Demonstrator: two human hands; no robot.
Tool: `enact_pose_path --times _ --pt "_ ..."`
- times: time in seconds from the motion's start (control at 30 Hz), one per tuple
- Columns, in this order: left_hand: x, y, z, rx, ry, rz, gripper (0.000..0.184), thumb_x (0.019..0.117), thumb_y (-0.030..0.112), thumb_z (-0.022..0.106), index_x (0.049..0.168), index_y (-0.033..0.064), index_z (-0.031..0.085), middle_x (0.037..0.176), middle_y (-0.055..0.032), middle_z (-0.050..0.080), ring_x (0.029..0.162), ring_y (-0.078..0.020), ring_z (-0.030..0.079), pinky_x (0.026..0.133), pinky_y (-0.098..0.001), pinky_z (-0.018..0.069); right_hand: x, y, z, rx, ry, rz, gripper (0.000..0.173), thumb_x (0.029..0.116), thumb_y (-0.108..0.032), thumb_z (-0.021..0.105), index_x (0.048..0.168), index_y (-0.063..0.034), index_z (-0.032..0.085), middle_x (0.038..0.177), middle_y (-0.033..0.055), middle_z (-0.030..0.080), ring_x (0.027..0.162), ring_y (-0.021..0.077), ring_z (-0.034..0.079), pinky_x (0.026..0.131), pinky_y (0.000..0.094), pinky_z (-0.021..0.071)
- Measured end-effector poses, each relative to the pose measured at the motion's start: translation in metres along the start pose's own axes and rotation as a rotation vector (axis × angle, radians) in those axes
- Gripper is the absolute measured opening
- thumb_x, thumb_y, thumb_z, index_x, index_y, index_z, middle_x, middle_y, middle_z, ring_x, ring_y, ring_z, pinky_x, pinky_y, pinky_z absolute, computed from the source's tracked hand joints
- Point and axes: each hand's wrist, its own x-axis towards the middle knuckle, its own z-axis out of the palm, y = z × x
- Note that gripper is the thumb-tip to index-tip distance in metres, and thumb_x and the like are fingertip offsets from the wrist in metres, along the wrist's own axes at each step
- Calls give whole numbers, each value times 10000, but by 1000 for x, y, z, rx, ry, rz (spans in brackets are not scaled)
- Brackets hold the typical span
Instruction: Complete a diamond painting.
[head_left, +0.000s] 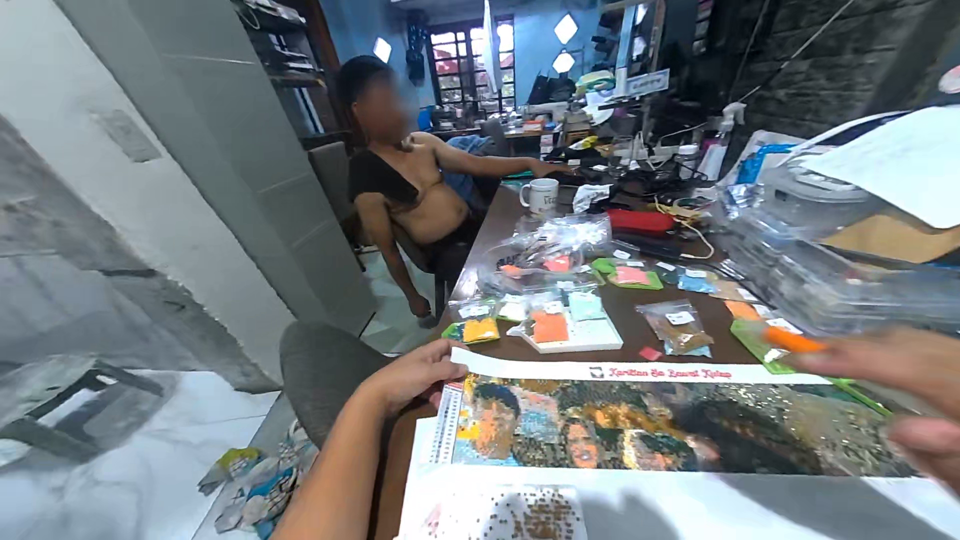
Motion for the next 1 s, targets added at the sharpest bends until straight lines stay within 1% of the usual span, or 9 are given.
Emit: enact_pose_path --times 0.07,0.13,0.27,0.37,0.5,0.6,0.73,0.9,1.0 --pt "0 1 0 2 -1 -2 262 1062 125 479 1319 76 492 907 -30 678 692 -64 648 606 -210 534 33 -9 40 40 55 -163 358 1088 -423 439 1173 -152 657 988 -16 672 937 37 633 822 203 535" --pt "1 0 3 3 16 7 248 1071 121 480 1313 65 499 879 -39 671 662 -64 638 576 -204 526 56 -28 78 214 94 -204 257 1078 -328 494 1154 -146 659 984 -54 677 928 -5 635 832 158 537" --pt "2 0 2 1 3 7 232 1068 112 482 1294 65 502 876 -35 672 669 -66 638 592 -211 529 80 -65 138 692 60 -150 298 1080 -284 520 1118 -51 701 968 10 720 889 0 656 815 174 555" --pt "4 -1 1 10 -7 16 222 1071 128 488 1283 63 513 889 -37 679 702 -78 652 622 -228 543 79 -80 167 876 10 -138 361 1086 -295 508 1068 -8 725 945 65 719 891 42 657 819 201 545" --pt "3 3 3 42 2 10 218 1083 154 477 1280 67 507 857 -26 665 649 -52 623 572 -194 508 58 -85 195 872 47 -176 458 1105 -348 435 914 -19 692 799 84 666 801 119 636 761 240 516" --pt "4 2 3 19 -8 12 201 1084 147 473 1264 68 511 829 -24 666 612 -40 606 537 -175 484 45 -84 206 848 86 -167 476 1118 -333 387 823 -24 597 728 88 594 702 120 594 665 228 498" --pt "2 1 4 -10 -13 30 177 1079 114 461 1239 65 520 815 -23 672 594 -35 607 525 -165 486 39 -82 211 794 99 -201 460 1116 -291 376 773 -38 550 656 86 531 616 146 548 582 254 459" --pt "0 0 3 -1 -3 30 184 1081 125 458 1242 69 528 856 -22 683 660 -51 638 600 -195 526 37 -81 212 782 99 -225 442 1109 -264 379 764 -45 549 639 77 536 599 141 551 571 254 458" --pt "0 -1 3 -17 -6 31 175 1081 123 458 1231 70 532 857 -25 689 664 -56 649 596 -196 535 36 -81 212 787 100 -220 433 1103 -248 385 760 -41 549 640 78 536 600 140 548 569 253 453"
